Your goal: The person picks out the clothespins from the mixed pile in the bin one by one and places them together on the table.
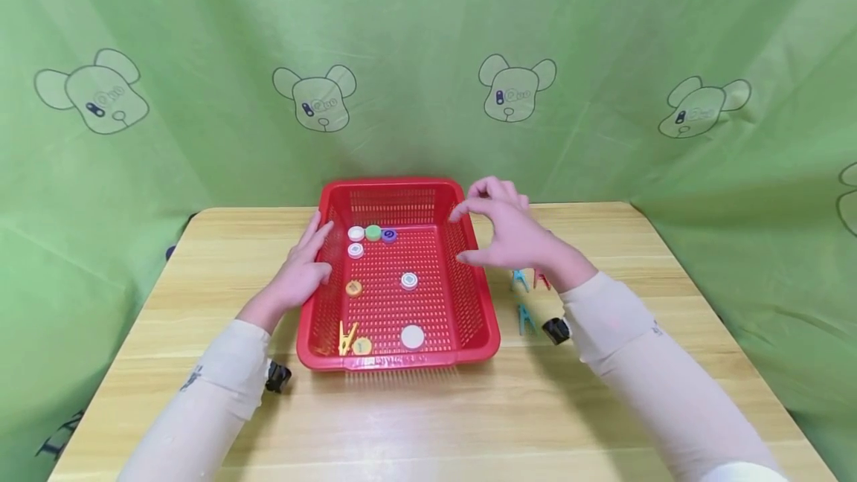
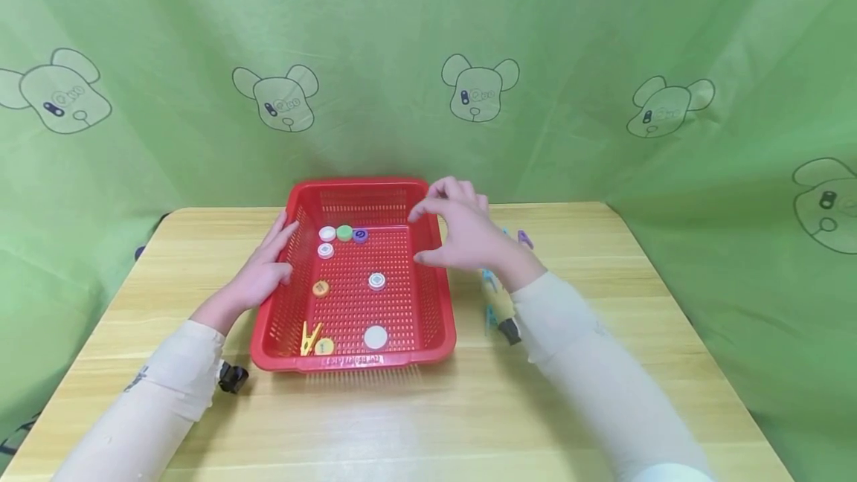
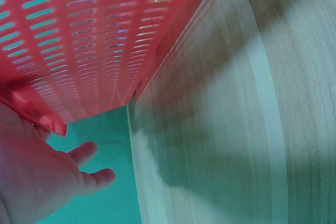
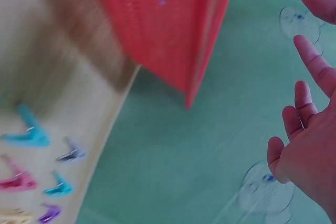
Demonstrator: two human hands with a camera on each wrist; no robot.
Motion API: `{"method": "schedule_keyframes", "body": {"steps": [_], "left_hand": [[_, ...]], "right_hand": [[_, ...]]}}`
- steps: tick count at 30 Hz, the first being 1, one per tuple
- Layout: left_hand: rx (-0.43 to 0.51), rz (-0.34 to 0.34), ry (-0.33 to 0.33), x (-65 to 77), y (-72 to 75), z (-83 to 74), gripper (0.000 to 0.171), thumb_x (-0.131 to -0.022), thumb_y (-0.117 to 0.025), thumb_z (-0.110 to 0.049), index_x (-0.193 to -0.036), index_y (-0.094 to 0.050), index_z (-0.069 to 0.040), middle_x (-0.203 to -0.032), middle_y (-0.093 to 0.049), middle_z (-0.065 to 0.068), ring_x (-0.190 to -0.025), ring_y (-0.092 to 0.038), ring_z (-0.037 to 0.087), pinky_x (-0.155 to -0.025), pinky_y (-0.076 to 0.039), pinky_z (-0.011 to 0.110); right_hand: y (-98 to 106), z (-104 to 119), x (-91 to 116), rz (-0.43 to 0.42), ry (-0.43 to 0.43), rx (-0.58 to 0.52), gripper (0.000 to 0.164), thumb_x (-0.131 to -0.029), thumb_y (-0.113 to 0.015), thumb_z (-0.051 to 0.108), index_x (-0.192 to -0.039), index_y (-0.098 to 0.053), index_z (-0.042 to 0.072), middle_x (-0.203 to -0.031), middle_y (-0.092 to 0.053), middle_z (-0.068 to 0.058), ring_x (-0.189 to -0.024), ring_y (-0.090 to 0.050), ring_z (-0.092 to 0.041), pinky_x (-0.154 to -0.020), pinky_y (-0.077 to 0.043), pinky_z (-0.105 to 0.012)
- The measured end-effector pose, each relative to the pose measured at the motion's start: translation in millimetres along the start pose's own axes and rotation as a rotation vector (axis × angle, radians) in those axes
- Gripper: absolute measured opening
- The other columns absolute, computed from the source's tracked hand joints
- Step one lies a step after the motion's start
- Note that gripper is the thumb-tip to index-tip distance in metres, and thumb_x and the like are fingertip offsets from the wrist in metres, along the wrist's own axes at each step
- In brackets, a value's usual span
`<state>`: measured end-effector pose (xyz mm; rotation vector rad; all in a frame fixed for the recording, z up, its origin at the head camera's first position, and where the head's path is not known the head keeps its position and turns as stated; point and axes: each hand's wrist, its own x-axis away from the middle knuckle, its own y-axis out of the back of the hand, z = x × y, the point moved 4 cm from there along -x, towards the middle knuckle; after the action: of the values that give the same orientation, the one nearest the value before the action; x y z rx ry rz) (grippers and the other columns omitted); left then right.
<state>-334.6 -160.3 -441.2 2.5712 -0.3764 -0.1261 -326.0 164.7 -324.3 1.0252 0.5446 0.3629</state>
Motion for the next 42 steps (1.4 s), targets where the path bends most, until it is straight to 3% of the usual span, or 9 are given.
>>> {"method": "schedule_keyframes", "body": {"steps": [8, 15, 26, 32, 42], "left_hand": [[-0.003, -0.006, -0.002, 0.0, 0.8, 4.2, 0.093, -0.076, -0.054, 0.002, -0.161, -0.018, -0.012, -0.163, 0.014, -0.016, -0.149, 0.004, 0.037, -0.112, -0.016, 0.064], [-0.011, -0.005, -0.011, -2.2, -0.6, 3.2, 0.095, -0.075, -0.055, 0.001, -0.161, -0.019, -0.013, -0.164, 0.013, -0.015, -0.148, 0.003, 0.039, -0.112, -0.013, 0.066], [-0.003, -0.027, -0.011, -3.0, 1.3, 5.2, 0.093, -0.075, -0.055, 0.000, -0.161, -0.021, -0.014, -0.165, 0.010, -0.015, -0.149, 0.000, 0.037, -0.112, -0.020, 0.063], [-0.034, -0.031, -0.027, -4.8, 2.0, 7.3, 0.091, -0.076, -0.054, -0.001, -0.161, -0.021, -0.012, -0.165, 0.009, -0.012, -0.148, -0.001, 0.039, -0.113, -0.016, 0.064], [-0.043, -0.034, -0.038, -6.3, 1.8, 8.9, 0.091, -0.076, -0.054, -0.001, -0.161, -0.021, -0.012, -0.165, 0.009, -0.013, -0.148, -0.002, 0.040, -0.112, -0.013, 0.066]], "right_hand": [[-13.9, 35.9, -34.3, 0.056, 0.088, -0.008, 0.047, -0.068, -0.089, 0.034, -0.111, -0.070, 0.028, -0.117, -0.040, 0.003, -0.120, -0.028, -0.025, -0.094, -0.021, -0.046], [-32.4, 51.4, -51.7, 0.096, 0.099, -0.038, 0.046, -0.068, -0.089, 0.035, -0.110, -0.070, 0.031, -0.117, -0.040, 0.007, -0.120, -0.027, -0.020, -0.098, -0.022, -0.046], [-65.4, 66.0, -65.5, 0.165, 0.145, -0.084, 0.049, -0.070, -0.090, 0.032, -0.114, -0.069, 0.031, -0.121, -0.041, 0.007, -0.121, -0.030, -0.016, -0.096, -0.027, -0.045], [-81.5, 72.1, -69.3, 0.212, 0.158, -0.118, 0.048, -0.068, -0.091, 0.034, -0.111, -0.070, 0.036, -0.122, -0.041, 0.008, -0.118, -0.030, -0.014, -0.096, -0.027, -0.045], [-111.2, 77.0, -67.7, 0.314, 0.182, -0.073, 0.049, -0.068, -0.090, 0.039, -0.112, -0.069, 0.036, -0.118, -0.042, 0.007, -0.115, -0.032, -0.014, -0.092, -0.029, -0.042]]}}
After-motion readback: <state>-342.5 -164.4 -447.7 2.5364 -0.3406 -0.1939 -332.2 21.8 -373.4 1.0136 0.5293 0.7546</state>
